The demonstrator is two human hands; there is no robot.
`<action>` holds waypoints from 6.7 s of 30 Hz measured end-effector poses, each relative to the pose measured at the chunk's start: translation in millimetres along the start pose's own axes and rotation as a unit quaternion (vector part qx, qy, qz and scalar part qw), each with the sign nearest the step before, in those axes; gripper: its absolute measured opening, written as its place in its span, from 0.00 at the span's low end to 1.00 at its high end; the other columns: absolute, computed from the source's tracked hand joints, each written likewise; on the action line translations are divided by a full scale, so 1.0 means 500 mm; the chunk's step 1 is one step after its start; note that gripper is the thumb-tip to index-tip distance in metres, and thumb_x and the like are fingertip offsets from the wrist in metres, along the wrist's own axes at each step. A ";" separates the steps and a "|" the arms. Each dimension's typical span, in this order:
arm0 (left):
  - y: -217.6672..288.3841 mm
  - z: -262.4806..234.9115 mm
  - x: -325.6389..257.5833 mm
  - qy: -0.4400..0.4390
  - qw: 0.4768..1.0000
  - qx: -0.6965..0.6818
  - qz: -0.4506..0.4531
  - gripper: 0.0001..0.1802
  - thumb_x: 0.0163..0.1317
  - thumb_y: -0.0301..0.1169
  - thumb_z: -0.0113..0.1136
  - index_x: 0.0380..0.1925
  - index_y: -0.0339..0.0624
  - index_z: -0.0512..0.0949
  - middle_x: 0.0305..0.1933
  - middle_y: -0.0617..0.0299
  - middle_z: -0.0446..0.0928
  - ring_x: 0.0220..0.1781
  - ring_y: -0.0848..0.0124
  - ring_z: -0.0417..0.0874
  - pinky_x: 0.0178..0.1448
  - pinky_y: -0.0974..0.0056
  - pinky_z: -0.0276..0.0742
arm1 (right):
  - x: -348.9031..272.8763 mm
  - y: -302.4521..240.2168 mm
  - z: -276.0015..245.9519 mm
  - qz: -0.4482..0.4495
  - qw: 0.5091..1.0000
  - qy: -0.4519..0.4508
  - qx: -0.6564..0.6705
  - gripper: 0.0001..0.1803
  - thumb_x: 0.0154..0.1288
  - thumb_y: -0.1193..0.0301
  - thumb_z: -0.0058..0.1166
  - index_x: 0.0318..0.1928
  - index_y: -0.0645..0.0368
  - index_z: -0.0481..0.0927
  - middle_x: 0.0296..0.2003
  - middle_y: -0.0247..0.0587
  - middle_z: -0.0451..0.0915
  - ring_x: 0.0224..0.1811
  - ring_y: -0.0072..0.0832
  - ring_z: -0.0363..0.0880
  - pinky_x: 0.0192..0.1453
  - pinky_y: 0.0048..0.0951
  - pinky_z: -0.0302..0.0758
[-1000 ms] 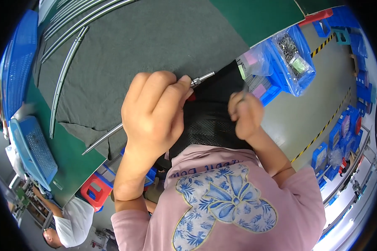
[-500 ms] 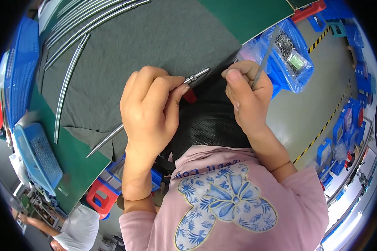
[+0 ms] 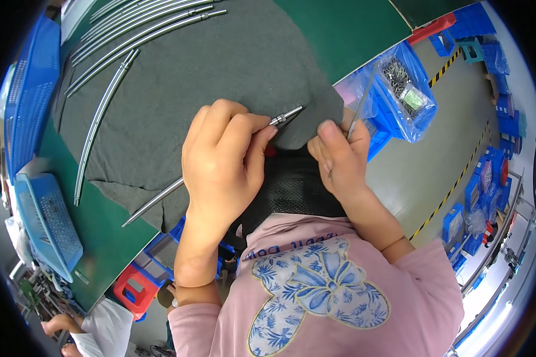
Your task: The person is using a handheld file to smooth and finish the ends of thin metal rods at a factory workbench.
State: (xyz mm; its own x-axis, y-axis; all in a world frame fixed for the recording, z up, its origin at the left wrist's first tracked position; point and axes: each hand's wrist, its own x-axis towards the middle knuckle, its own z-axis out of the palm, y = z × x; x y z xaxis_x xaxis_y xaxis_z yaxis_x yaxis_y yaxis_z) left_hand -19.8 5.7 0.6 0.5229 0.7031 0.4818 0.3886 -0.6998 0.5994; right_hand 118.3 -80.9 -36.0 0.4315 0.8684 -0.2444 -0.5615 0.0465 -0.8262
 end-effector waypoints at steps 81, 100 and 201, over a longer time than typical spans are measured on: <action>-0.001 0.004 0.004 -0.005 0.999 0.015 0.040 0.08 0.38 0.18 0.63 0.21 0.37 0.75 0.24 0.61 0.70 0.23 0.65 0.68 0.25 0.64 0.64 | -0.034 -0.034 0.009 0.025 0.917 -0.173 -0.358 0.12 0.66 0.70 0.42 0.27 0.63 0.69 0.13 0.48 0.66 0.15 0.44 0.70 0.19 0.35 0.60; 0.002 0.003 0.004 -0.003 0.999 0.015 0.030 0.08 0.40 0.18 0.63 0.20 0.37 0.74 0.23 0.61 0.70 0.22 0.65 0.67 0.25 0.65 0.63 | 0.014 0.019 0.025 -0.160 0.893 -0.158 -0.389 0.11 0.64 0.69 0.44 0.25 0.61 0.69 0.12 0.45 0.69 0.16 0.45 0.72 0.19 0.40 0.64; -0.001 0.012 0.004 0.009 1.000 0.000 0.021 0.09 0.38 0.18 0.64 0.22 0.38 0.76 0.24 0.62 0.70 0.23 0.65 0.68 0.25 0.65 0.64 | -0.045 -0.069 0.011 0.060 0.895 -0.156 -0.414 0.10 0.64 0.71 0.44 0.26 0.63 0.69 0.14 0.49 0.69 0.19 0.48 0.72 0.21 0.38 0.63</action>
State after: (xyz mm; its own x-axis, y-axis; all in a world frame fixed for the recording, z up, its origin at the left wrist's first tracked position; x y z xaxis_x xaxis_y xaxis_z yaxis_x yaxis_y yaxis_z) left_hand -14.4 6.7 -2.5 0.5248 0.6749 0.5188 0.3666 -0.7292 0.5779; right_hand 124.4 -99.3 0.9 0.1126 0.9440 -0.3102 0.1815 -0.3264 -0.9276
